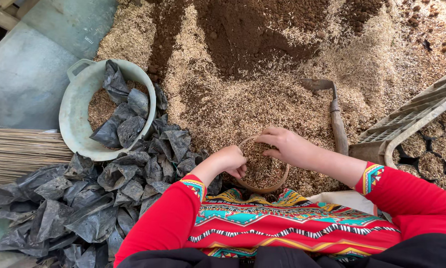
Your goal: The person scoops a soil and sawdust mixture into small black planting pouches using a bowl and hands, then places the filled pouches into a nearby crate. The person occasionally uses a hoe to mix the substrate before continuing to fill pouches.
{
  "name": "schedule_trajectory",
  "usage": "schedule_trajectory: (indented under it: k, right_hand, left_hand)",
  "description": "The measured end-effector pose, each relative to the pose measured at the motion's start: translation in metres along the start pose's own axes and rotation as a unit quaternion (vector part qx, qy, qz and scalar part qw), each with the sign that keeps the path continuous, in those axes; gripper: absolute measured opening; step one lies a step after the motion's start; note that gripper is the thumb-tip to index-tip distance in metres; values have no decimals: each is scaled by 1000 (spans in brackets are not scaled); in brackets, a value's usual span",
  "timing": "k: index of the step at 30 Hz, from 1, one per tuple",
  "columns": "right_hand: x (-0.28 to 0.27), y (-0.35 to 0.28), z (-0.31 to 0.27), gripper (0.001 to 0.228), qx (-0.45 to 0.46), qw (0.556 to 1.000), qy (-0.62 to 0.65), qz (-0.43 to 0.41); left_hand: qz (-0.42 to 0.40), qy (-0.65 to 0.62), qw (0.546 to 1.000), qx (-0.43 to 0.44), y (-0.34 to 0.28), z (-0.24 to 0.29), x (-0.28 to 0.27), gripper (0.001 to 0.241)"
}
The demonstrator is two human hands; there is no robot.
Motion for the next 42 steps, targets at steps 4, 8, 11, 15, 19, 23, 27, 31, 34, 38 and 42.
schedule_trajectory:
  k: [4,8,11,15,19,23,27,31,34,38,42]
  right_hand:
    - [8,1,8,43,32,999,-3,-26]
    - [24,-1,-14,35,-69,997,-35,-13]
    - [44,-6,-29,42,-125,986,-105,-26]
    - [46,0,-11,44,-73,990,-111,-49]
    - [35,0,-23,38,-112,992,-63,-10]
    - [45,-4,-34,34,-142,985,-98,-27]
    - [36,6,12,19,-91,985,130,-66]
    - [17,-12,78,22,74,989,126,-16]
    - [42,-31,84,24,78,994,38,-67]
    - [61,-52,53,32,-75,990,-115,-43]
    - [57,-62,98,26,80,997,-7,2]
  left_hand:
    - [7,-1,1000,12,-7,7,-2,29]
    - [13,-4,1000,24,-13,12,-1,28]
    - [35,20,998,38,-17,14,0,26]
    - [37,-5,999,38,-20,16,0,28]
    - [49,3,998,33,-28,17,-3,24]
    - [69,67,994,46,-36,20,-2,28]
    - [56,104,992,45,-40,21,-1,34]
    - [78,175,981,28,-47,16,-12,42]
    - [123,239,962,45,-55,21,-27,60]
    - [218,198,951,97,-72,34,-51,51]
    - [256,153,949,100,-79,38,-62,46]
Point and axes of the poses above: each hand's wrist, its own y-axis towards the middle knuckle, its own x-axis out of the palm, z = x × y, the point moved 10 cm from there along y, towards the middle knuckle, and after that the axes turned 10 degrees about -x, right-handed, at the moved point
